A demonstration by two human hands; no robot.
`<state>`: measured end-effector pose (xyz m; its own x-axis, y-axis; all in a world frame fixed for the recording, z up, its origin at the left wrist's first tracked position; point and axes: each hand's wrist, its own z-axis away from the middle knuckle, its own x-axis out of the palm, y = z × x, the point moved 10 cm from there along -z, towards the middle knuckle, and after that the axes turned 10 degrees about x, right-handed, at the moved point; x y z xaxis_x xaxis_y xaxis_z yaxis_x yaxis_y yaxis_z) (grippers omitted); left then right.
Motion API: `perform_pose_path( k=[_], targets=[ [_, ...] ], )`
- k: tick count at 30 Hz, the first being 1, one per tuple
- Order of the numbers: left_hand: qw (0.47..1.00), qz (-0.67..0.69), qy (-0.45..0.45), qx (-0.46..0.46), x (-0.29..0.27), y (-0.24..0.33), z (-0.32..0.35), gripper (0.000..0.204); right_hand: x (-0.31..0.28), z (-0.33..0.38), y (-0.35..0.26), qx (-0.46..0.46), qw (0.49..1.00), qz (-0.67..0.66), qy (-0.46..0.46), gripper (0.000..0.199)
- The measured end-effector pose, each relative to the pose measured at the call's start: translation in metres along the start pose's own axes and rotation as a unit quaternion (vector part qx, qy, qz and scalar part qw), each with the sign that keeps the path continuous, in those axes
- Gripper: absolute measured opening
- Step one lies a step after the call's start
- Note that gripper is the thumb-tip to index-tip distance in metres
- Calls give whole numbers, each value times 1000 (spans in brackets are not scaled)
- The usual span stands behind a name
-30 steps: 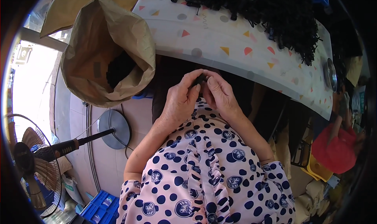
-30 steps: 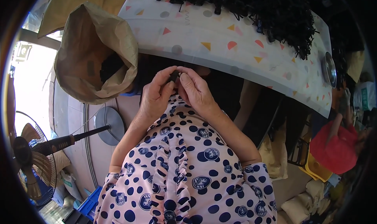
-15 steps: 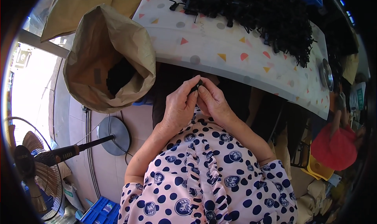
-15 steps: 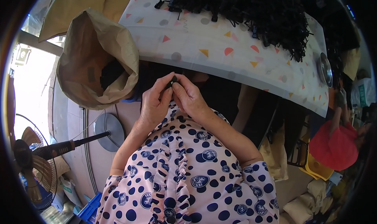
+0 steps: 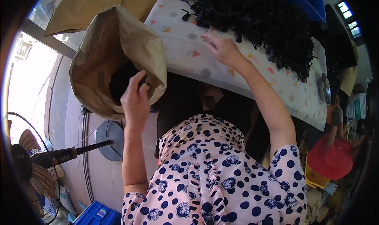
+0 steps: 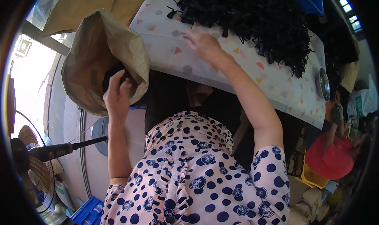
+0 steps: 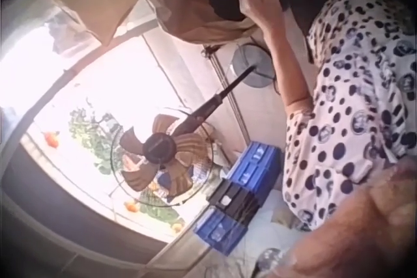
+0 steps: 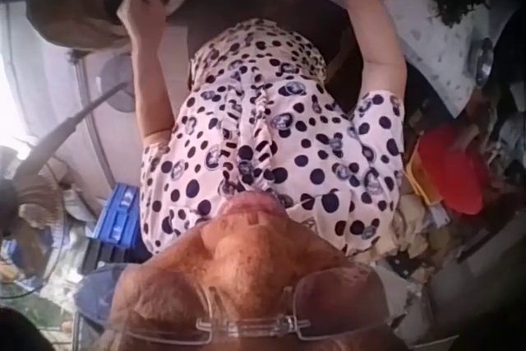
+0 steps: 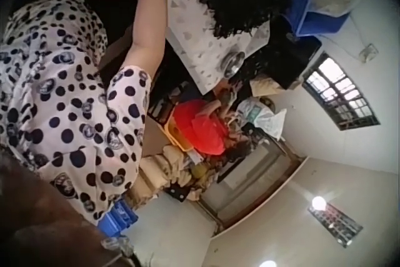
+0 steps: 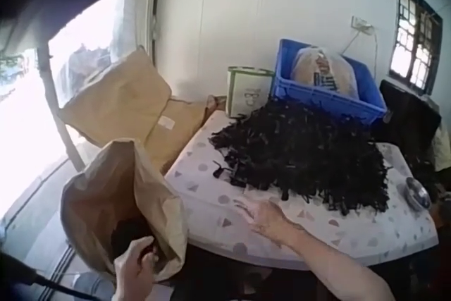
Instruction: Sorting small black plastic components from a pile on a table and placing them into a paper bag.
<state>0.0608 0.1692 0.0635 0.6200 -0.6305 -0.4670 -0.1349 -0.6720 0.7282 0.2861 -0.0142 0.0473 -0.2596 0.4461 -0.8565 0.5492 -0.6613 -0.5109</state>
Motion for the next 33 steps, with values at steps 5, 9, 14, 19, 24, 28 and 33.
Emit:
perform_pose_path(
  k=[5, 9, 14, 19, 24, 28, 33],
  targets=[
    [974, -223, -25, 30, -35, -26, -1, 41, 7, -47, 11, -83, 962, 259, 23, 24],
    [993, -117, -3, -21, -21, -9, -5, 44, 12, -48, -1, -172, 953, 246, 50, 18],
    [978, 185, -68, -67, 61, 9, -11, 63, -11, 7, -30, -145, 979, -119, 80, 12],
    [916, 334, -186, -125, 142, 25, -19, 75, 5, 78, -23, 33, 908, -416, -44, 9],
    [893, 347, -260, -125, 172, 48, 7, 61, 16, 122, -3, 76, 853, -513, -65, 8],
    [887, 367, -245, -136, 184, 59, 25, 41, 23, 135, 11, 134, 793, -592, -48, 7],
    [901, 342, -248, -101, 184, 68, 30, 37, 36, 142, 17, 191, 787, -584, -51, 11]
  ],
)
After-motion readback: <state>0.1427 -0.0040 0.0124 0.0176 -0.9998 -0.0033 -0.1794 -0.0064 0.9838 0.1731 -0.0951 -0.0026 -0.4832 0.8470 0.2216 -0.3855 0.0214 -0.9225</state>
